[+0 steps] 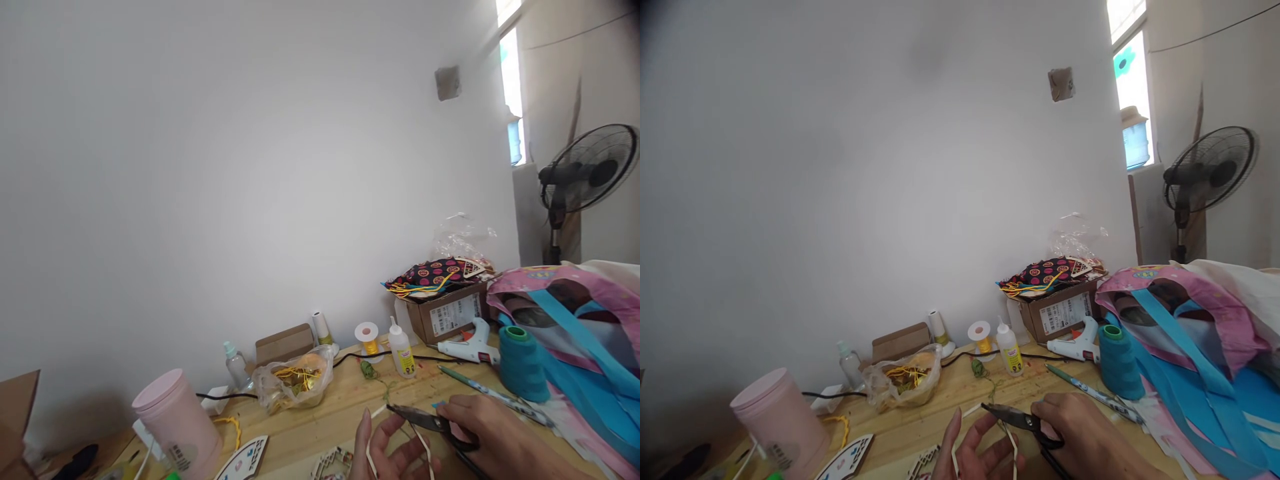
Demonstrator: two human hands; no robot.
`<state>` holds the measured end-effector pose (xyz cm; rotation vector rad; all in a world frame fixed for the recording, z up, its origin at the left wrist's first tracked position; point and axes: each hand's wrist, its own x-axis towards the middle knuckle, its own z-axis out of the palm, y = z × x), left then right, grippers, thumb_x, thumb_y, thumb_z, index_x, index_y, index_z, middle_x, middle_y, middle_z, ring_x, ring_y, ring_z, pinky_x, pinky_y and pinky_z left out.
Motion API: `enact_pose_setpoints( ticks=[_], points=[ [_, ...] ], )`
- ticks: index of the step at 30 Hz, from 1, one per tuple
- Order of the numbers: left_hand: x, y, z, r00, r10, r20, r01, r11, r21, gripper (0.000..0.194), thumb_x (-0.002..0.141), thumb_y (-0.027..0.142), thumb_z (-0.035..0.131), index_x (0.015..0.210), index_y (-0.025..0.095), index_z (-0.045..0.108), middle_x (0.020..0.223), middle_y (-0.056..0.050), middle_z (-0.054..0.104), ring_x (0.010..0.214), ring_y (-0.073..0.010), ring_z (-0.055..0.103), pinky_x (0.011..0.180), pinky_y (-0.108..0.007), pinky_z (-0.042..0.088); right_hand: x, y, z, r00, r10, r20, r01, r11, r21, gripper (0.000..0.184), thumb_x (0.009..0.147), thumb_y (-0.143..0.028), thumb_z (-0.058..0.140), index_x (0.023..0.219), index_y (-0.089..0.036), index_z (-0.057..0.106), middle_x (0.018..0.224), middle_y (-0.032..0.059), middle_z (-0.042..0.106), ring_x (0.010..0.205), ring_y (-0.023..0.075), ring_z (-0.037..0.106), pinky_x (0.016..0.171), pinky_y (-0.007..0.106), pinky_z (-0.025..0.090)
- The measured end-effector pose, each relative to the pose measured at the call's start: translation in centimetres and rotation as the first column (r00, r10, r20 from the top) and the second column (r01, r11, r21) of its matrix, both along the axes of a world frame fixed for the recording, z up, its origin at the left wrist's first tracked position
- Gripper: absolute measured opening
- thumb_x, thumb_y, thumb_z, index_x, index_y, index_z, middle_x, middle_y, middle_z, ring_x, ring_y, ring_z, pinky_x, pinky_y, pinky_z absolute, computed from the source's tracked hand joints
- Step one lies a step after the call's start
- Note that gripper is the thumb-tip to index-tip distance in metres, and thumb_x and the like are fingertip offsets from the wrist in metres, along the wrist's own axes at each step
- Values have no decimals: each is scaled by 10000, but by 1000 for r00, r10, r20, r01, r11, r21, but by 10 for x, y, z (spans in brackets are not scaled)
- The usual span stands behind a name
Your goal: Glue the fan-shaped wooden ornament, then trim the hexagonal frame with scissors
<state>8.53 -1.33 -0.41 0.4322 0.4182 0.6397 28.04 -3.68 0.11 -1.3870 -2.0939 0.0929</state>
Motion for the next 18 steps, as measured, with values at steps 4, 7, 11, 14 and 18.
enact_pose_setpoints(
  ticks=[4, 7, 11, 14, 18],
  points=[
    [-1, 0, 2, 999, -17, 31, 16, 1000, 9, 506, 591, 565, 635, 891, 158, 636, 824, -133, 713, 768, -266, 654, 779, -361, 370, 1, 0, 3, 994, -18, 107, 25, 998, -56, 247, 728, -68, 397, 683, -212, 593, 645, 26, 632, 564, 170, 565, 493, 268, 354],
    [-1, 0, 3, 1000, -5, 30, 5, 1000, -1, 473, 596, 556, 637, 863, 166, 645, 817, -129, 716, 757, -264, 657, 758, -348, 378, 1, 0, 4, 990, -26, 138, 36, 997, -69, 250, 737, -73, 395, 704, -209, 602, 660, 35, 634, 572, 177, 572, 494, 272, 367],
    [-1, 0, 1, 1000, 27, 1, -27, 999, -24, 475, 611, 578, 611, 846, 166, 634, 795, -135, 715, 747, -277, 657, 724, -365, 392, 2, 1, 1, 980, -29, 197, 39, 998, -49, 246, 720, -60, 404, 726, -205, 602, 684, 42, 645, 593, 188, 587, 502, 275, 376],
    [-1, 0, -1, 997, 72, -34, -73, 997, -32, 454, 664, 567, 571, 867, 163, 607, 780, -130, 711, 747, -271, 655, 738, -401, 393, 1, 1, -2, 966, -53, 254, 59, 998, -15, 266, 702, -41, 411, 764, -206, 610, 701, 49, 652, 607, 197, 597, 513, 278, 374],
    [0, -1, -2, 990, 102, -97, -105, 994, -27, 442, 692, 568, 538, 871, 166, 569, 745, -107, 705, 699, -267, 657, 745, -426, 393, 1, 1, -4, 954, -59, 293, 69, 997, -26, 261, 689, -35, 428, 761, -207, 611, 704, 49, 652, 607, 197, 600, 518, 274, 361]
  ],
)
